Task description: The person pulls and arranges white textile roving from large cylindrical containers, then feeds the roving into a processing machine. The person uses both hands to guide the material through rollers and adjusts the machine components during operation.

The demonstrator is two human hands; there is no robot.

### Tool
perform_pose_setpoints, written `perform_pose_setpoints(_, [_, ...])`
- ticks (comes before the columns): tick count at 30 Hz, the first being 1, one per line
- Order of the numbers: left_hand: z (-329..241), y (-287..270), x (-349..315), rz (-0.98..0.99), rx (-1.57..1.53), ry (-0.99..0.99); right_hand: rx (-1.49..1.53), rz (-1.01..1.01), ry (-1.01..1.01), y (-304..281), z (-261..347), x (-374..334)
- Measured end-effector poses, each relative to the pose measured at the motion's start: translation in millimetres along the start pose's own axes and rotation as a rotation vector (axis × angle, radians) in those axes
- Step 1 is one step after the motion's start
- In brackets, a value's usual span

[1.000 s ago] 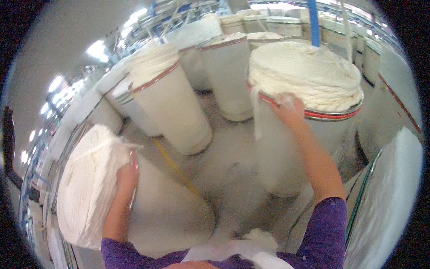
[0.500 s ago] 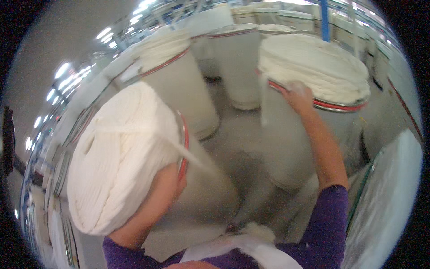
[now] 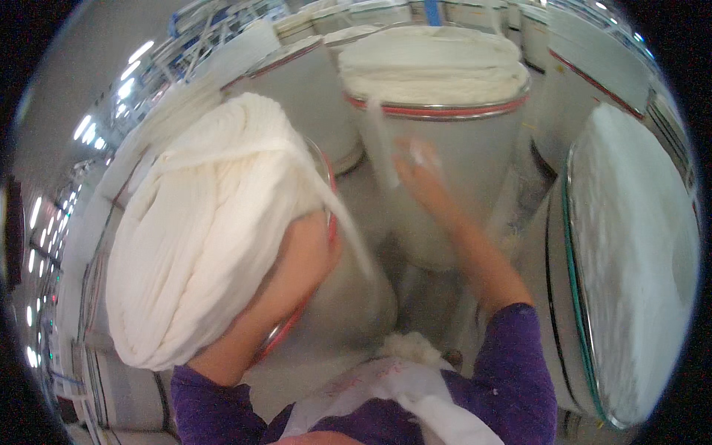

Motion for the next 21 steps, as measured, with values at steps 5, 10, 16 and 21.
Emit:
perform_pose_setpoints(5, [6,46,54,-0.06,-0.065,0.051,0.337,0.12,0.534,18,-44,-106])
perform_pose_setpoints(10, [0,66,100,-0.013,0.068,0.191,0.413,0.181,0.676,7,-66,-133])
perform_pose_setpoints(16, [-9,69,102,0.098,0.42,0.115,0.538,0.253,0.676,5,-95,-108])
perform_pose_setpoints(21, [-22,45,81,-0.139,0.488,0.042,0.182,0.292,0.255,19,-60,-21])
Point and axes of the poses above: each hand's wrist, its own x-axis towards the middle knuckle, its own y-axis out of the palm, z = x × y, the point moved 10 cm from there along x, towards the middle knuckle, and after that the axes turned 6 degrees about -z, right-handed, at the moved point
